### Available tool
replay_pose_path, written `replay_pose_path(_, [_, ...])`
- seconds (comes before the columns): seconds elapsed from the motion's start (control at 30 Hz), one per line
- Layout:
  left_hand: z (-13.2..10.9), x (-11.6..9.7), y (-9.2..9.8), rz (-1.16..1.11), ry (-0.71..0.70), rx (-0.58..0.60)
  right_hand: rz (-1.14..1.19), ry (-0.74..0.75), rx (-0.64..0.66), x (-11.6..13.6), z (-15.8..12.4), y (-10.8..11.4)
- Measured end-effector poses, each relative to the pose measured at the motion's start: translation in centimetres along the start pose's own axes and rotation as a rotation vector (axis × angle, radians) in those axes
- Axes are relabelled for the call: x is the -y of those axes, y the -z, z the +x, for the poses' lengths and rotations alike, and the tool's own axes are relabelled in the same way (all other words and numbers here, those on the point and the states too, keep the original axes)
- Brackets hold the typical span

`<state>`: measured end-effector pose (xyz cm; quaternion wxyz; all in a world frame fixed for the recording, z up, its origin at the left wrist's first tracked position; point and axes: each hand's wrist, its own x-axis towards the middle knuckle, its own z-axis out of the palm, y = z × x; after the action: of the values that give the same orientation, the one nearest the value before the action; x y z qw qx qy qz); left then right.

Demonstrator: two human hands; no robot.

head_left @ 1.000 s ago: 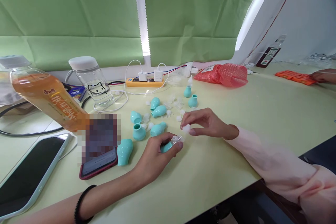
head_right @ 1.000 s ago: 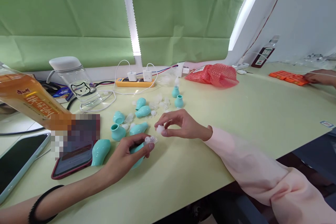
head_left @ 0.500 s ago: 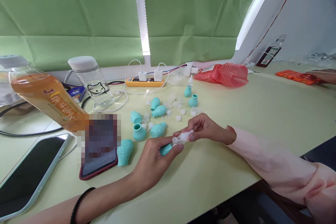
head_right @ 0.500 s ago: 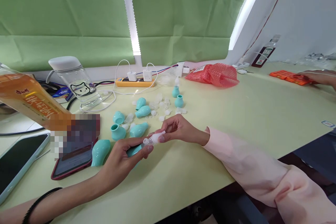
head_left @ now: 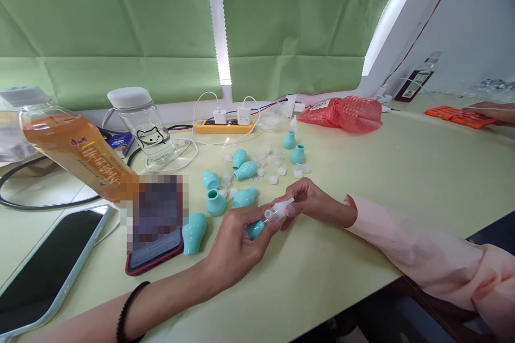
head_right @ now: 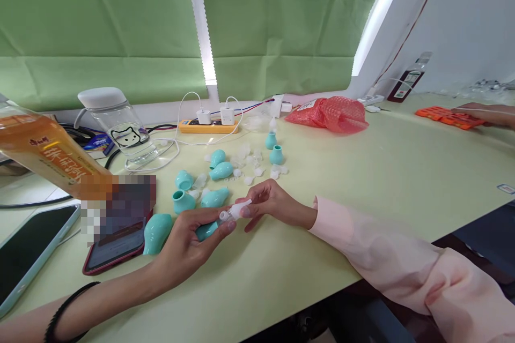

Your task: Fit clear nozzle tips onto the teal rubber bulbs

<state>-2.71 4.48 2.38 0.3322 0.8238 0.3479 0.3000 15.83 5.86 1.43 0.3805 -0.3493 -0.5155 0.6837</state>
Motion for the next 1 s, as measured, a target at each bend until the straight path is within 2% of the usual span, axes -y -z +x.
replay_pose_path(0.07, [0.0, -0.2, 0.0, -0.013, -0.017, -0.001, -0.026, 0.017, 0.029, 0.3, -0.2, -0.2])
replay_pose_path(0.13, [0.0, -0.5, 0.1, -0.015, -0.034, -0.002, -0.078, 0.094, 0.047, 0.8, -0.5, -0.5])
replay_pose_path(0.23, [-0.1, -0.9, 0.2, -0.015, -0.062, -0.002, -0.200, 0.304, 0.035, 1.9, -1.1, -0.6])
replay_pose_path(0.3, [-0.3, -1.0, 0.2, -0.043, -0.096, -0.002, -0.265, 0.446, -0.015, 2.8, -1.4, -0.1])
replay_pose_path(0.4, [-0.7, -0.8, 0.0, -0.074, -0.106, -0.003, -0.307, 0.606, -0.236, 4.6, -1.4, 2.1])
replay_pose_path(0.47, [-1.0, -0.5, -0.3, -0.075, -0.104, -0.005, -0.382, 0.716, -0.475, 5.5, -1.2, 4.4])
replay_pose_path(0.53, [-1.1, -0.3, -0.5, -0.072, -0.126, -0.001, -0.523, 0.897, -0.761, 6.1, -0.8, 6.9])
replay_pose_path(0.6, [-1.2, -0.3, -0.7, -0.061, -0.143, 0.027, -0.674, 0.921, -0.954, 6.1, -0.3, 9.4])
replay_pose_path(0.7, [-1.5, -0.3, -1.0, -0.036, -0.137, 0.088, -0.859, 0.887, -1.111, 5.3, 0.5, 12.4])
replay_pose_path(0.83, [-1.8, -0.3, -1.4, -0.011, -0.129, 0.124, -1.006, 0.774, -1.153, 4.1, 1.3, 14.5])
replay_pose_path(1.0, [-1.9, -0.2, -1.5, -0.007, -0.110, 0.171, -1.085, 0.737, -1.171, 3.8, 1.5, 14.4])
